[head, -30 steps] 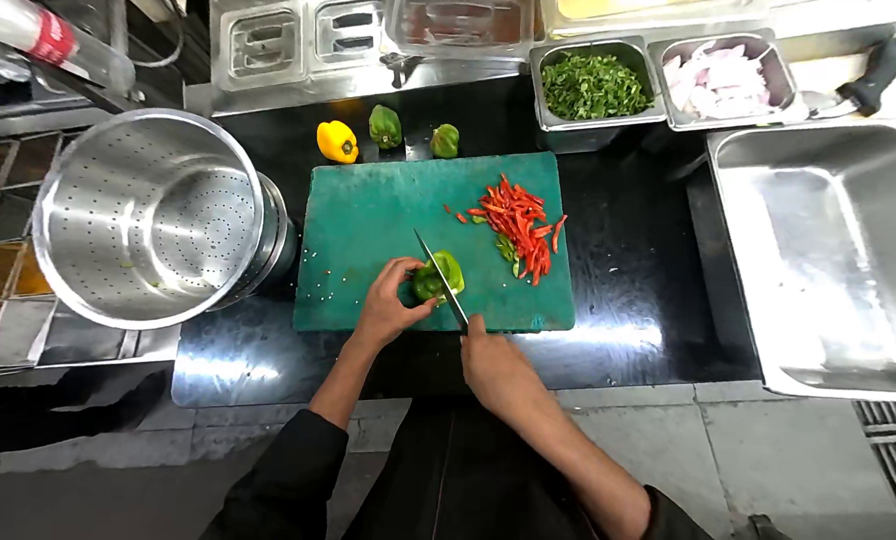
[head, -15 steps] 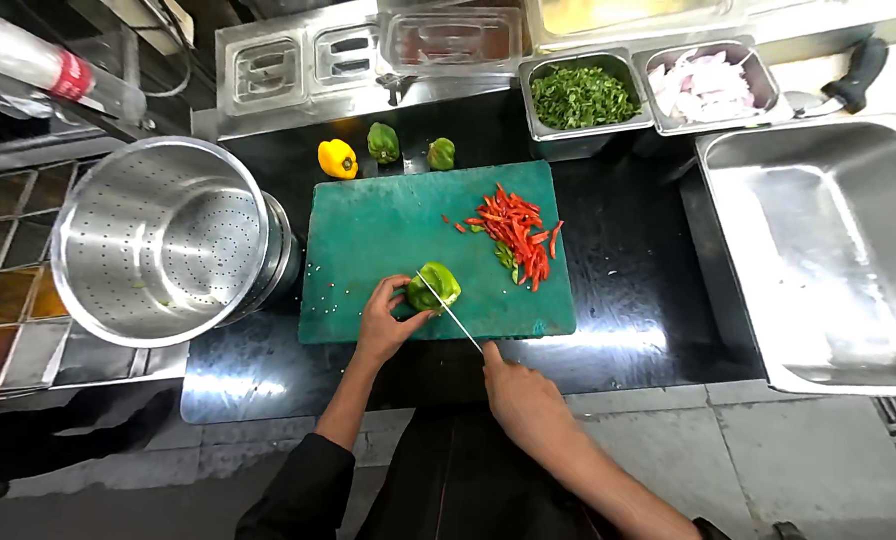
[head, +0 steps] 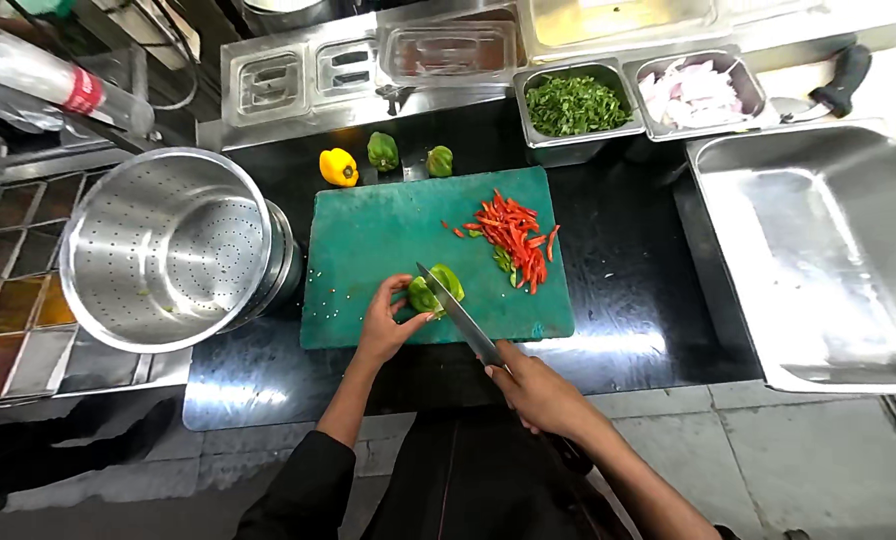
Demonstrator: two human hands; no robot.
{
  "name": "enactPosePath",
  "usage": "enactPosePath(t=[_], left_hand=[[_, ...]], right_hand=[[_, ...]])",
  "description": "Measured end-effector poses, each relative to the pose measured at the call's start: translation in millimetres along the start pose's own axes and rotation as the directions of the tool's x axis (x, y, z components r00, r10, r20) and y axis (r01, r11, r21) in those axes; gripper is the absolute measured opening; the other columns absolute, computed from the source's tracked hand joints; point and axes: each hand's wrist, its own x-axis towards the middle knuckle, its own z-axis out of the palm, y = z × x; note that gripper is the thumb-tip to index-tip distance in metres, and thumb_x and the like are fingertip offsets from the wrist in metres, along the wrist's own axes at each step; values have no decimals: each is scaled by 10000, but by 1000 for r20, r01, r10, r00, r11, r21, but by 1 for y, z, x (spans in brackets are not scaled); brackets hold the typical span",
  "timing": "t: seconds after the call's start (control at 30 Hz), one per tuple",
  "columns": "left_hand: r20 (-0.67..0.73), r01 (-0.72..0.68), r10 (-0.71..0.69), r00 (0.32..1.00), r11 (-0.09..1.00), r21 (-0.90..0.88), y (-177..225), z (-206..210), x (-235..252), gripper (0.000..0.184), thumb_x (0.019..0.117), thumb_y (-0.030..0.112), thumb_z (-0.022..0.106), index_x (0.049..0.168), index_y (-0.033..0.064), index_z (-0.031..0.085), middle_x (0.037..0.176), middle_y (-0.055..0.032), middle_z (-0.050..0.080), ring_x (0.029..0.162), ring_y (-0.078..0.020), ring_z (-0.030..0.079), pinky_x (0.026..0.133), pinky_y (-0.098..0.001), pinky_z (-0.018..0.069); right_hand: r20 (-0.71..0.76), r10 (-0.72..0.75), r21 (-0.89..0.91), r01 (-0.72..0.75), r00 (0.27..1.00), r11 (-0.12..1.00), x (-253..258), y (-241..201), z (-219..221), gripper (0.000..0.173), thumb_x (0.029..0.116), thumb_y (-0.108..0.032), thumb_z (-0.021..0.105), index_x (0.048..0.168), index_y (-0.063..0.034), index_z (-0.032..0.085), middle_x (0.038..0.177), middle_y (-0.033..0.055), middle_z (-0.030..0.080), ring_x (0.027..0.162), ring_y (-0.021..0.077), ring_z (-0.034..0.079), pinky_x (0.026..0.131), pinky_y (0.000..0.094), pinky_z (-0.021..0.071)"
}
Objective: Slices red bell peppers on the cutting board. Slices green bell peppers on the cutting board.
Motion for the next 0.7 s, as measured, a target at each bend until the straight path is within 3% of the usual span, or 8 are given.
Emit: enactPosePath(t=[0.17,0.4,0.57,0.7], left_hand=[[21,-121,119,993,975,188,-7,-2,-4,598,829,167,824,1354,20,577,1363,-152,569,1215,-237,593,1007,-394,527],[2,-114,115,993,986,121,-13,-4,-9,638,872,139,782,1435,43,498,1397,-146,539,1220,-211,610,1008,-373,550],[6,-140,141,990,982,130,-12,-5,-9,598,871,123,786,1411,45,542,1415,-135,525,1286,-213,567,1032,-370,543],[-57,-185,199,978,963,195,-14,-2,-12,587,845,165,813,1371,39,582,1386,-129,528,1253,-178,569,1044,-334,516]], right_hand=[[-26,-16,-10,16,1000,1000,-2,-1,8,352,1123,-361,373,1380,-141,471,779,88,582,581,210,617,586,389,552],[-13,-44,20,45,999,999,-4,-5,14,360,1121,-375,371,1377,-144,476,785,81,592,587,204,622,591,389,556],[1,-18,-2,18,1000,1000,-12,-14,14,357,1125,-368,360,1371,-133,470,810,93,597,621,223,639,618,398,564],[18,4,-51,-3,1000,999,-17,-23,12,376,1127,-349,350,1413,-131,460,886,125,622,677,258,662,665,431,573]])
